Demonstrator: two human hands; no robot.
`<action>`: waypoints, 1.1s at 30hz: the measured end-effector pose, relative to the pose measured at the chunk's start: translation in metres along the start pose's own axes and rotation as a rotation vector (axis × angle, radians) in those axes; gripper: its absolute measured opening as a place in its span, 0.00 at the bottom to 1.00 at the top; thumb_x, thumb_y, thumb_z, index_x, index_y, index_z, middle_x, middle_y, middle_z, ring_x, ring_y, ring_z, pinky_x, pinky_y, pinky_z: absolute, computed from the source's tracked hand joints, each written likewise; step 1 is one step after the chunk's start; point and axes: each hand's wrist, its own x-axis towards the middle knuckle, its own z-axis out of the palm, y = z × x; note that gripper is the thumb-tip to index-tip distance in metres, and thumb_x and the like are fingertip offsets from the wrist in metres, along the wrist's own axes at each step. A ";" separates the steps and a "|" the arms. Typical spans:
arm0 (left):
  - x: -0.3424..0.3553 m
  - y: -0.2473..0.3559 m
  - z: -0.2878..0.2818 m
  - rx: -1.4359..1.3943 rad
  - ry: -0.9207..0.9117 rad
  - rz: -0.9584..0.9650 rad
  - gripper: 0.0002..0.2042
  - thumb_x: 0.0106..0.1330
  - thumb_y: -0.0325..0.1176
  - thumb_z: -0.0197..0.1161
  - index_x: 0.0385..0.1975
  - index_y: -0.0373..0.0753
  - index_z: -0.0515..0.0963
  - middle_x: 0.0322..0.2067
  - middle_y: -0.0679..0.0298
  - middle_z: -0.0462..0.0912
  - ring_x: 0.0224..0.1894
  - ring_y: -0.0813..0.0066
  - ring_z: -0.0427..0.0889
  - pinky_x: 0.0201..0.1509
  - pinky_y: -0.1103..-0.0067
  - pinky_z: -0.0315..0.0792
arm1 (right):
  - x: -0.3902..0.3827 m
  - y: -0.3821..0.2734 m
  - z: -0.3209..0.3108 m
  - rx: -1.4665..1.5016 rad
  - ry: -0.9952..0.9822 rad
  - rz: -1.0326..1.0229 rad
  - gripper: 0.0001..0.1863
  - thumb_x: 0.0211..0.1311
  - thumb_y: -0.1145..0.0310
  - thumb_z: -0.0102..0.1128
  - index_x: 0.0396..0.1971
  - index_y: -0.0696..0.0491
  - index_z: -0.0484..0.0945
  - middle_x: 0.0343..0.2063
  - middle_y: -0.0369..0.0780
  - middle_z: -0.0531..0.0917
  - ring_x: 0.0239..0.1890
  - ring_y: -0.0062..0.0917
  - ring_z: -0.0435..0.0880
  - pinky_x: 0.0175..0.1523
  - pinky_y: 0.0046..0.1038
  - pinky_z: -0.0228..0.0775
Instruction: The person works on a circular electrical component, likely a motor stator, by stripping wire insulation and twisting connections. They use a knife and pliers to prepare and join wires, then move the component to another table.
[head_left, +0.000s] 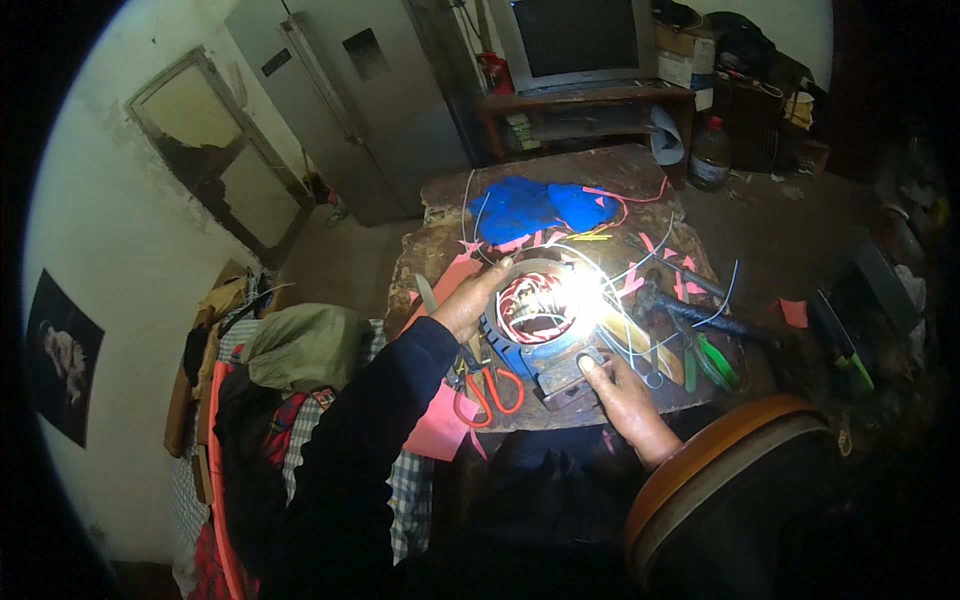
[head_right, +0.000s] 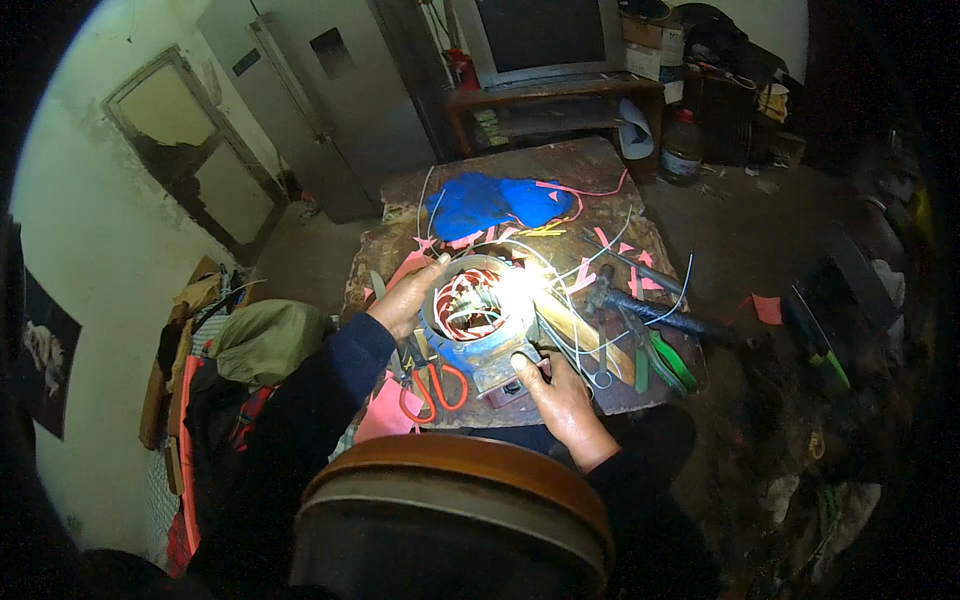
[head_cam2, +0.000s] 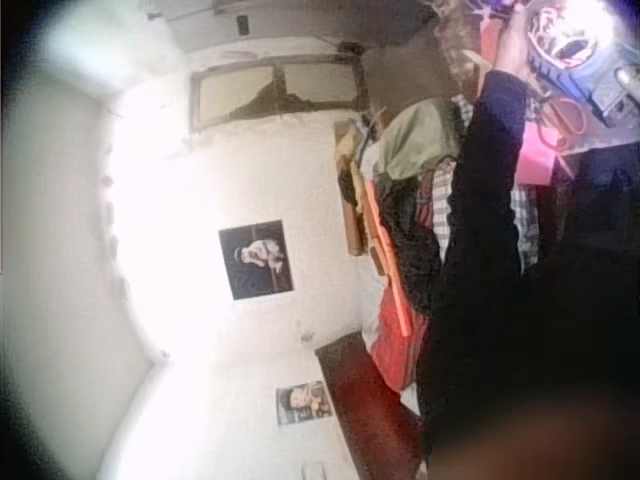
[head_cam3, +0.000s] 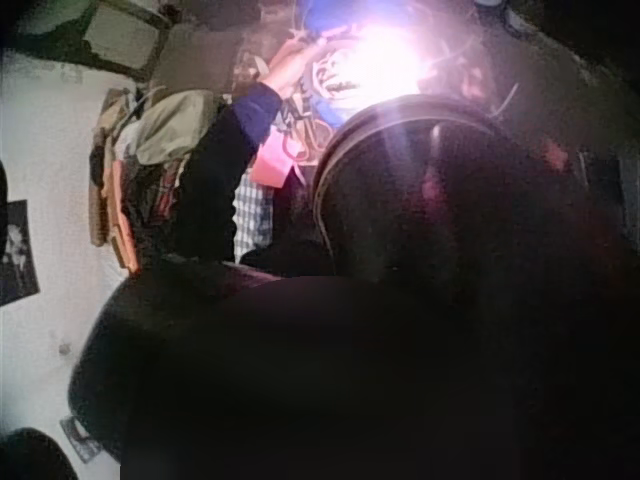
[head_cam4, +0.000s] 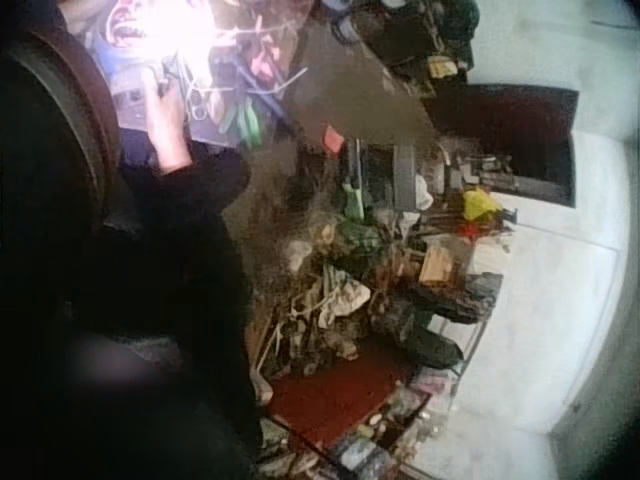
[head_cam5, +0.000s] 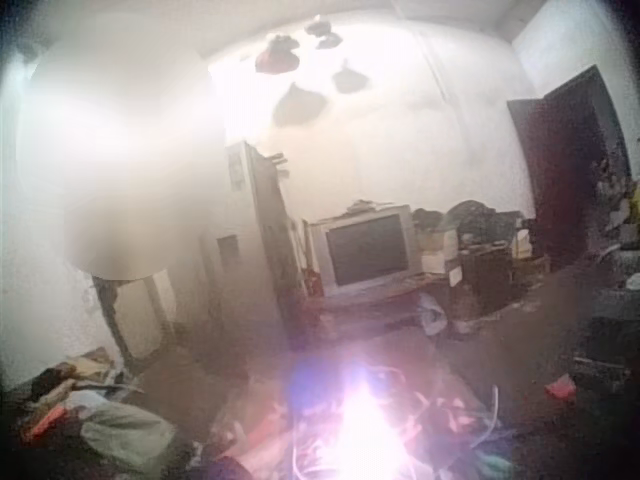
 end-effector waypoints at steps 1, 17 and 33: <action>0.000 0.000 0.002 -0.005 0.008 -0.010 0.28 0.89 0.57 0.55 0.71 0.38 0.80 0.63 0.60 0.89 0.61 0.74 0.89 0.68 0.69 0.84 | 0.003 0.005 0.002 0.070 -0.022 0.022 0.43 0.79 0.34 0.64 0.68 0.64 0.80 0.56 0.58 0.90 0.61 0.51 0.89 0.69 0.44 0.76; 0.040 -0.044 -0.047 -0.277 0.037 -0.182 0.36 0.89 0.63 0.48 0.72 0.31 0.78 0.63 0.51 0.89 0.62 0.63 0.91 0.72 0.67 0.84 | 0.011 -0.004 -0.022 0.247 -0.270 0.187 0.59 0.71 0.36 0.74 0.80 0.71 0.61 0.75 0.64 0.71 0.81 0.51 0.69 0.85 0.45 0.58; 0.068 -0.001 0.011 -0.129 0.077 -0.563 0.35 0.88 0.63 0.54 0.62 0.31 0.86 0.62 0.52 0.89 0.63 0.66 0.89 0.73 0.69 0.80 | 0.026 0.001 -0.053 0.396 -0.464 0.286 0.64 0.63 0.48 0.81 0.86 0.66 0.49 0.78 0.62 0.69 0.82 0.49 0.68 0.86 0.47 0.57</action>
